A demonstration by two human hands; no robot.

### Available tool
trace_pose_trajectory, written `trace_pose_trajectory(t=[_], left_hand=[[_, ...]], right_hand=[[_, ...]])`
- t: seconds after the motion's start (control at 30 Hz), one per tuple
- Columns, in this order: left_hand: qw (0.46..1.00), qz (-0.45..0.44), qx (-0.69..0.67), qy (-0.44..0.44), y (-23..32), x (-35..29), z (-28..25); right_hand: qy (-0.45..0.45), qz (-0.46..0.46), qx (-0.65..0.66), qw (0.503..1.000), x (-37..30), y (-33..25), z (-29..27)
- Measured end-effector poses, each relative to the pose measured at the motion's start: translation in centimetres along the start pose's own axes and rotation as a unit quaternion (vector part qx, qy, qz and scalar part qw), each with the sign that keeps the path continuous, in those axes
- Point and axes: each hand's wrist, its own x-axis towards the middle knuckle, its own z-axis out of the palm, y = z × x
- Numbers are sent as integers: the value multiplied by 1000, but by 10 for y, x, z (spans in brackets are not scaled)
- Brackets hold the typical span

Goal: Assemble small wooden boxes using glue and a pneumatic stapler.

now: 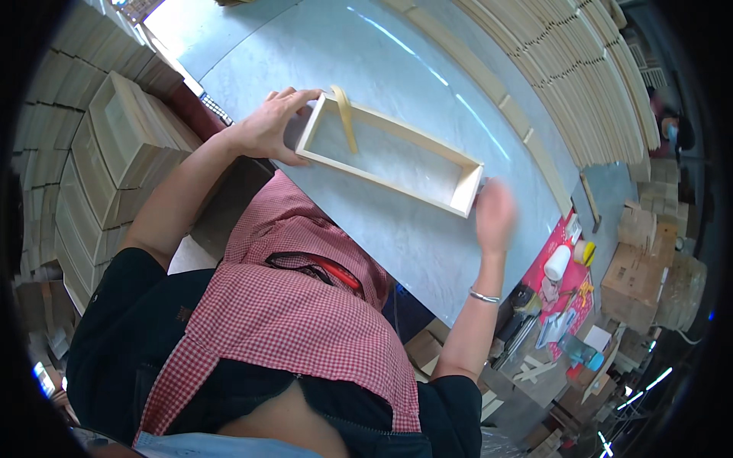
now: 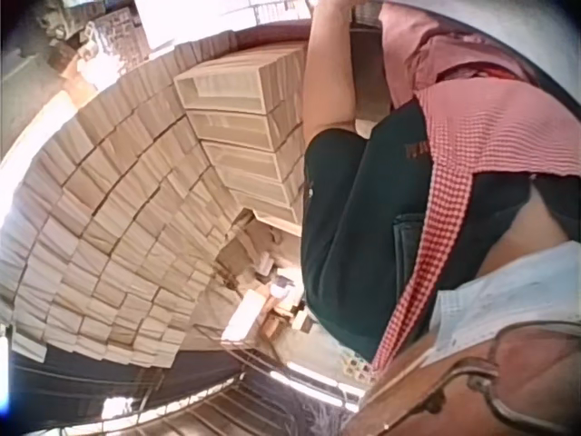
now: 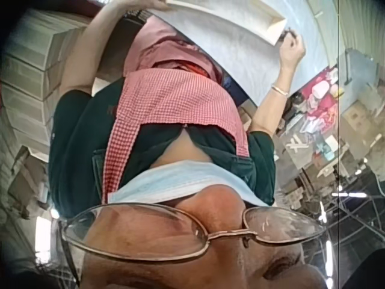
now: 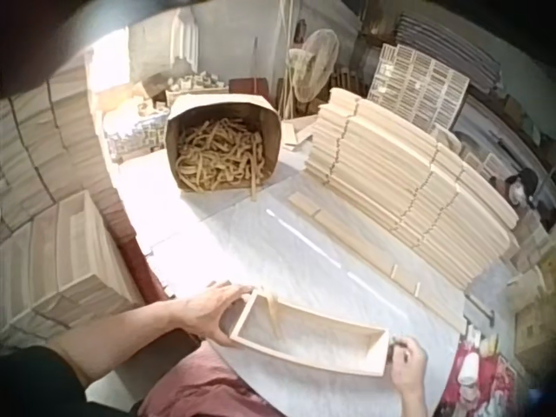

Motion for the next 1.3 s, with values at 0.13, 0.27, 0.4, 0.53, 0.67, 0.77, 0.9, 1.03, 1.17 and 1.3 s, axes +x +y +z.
trace_pose_trajectory(t=[0.13, 0.27, 0.4, 0.53, 0.67, 0.77, 0.9, 1.03, 1.17, 1.3], left_hand=[[1000, -7, 9, -2, -3, -1, 3], [1000, -7, 10, 0, -3, 0, 2], [1000, -9, 5, 2, -5, 0, 3], [1000, -13, -6, 6, -4, -3, 4], [1000, 2, 8, 0, 4, 5, 2], [999, 3, 26, 41, -5, -8, 9], [996, 17, 38, 78, -6, -10, 14], [998, 18, 16, 64, -6, -11, 14], [990, 61, 49, 115, -15, -13, 25], [983, -60, -172, -1, 0, -23, -5]], right_hand=[[50, -112, -59, 991, 24, -80, 21], [-82, -334, -95, 934, 45, -152, 112], [-239, -287, -98, 922, 71, -172, 171], [-199, -280, -13, 939, 110, -231, 178], [-70, -243, -323, 912, 213, -267, 208], [-92, -302, -162, 935, 162, -279, 203], [-67, -414, -173, 891, 28, -197, 191], [-102, -331, -261, 901, -23, -162, 184], [-115, -330, -264, 899, -20, -159, 184], [-96, -317, -253, 909, -23, -159, 186]])
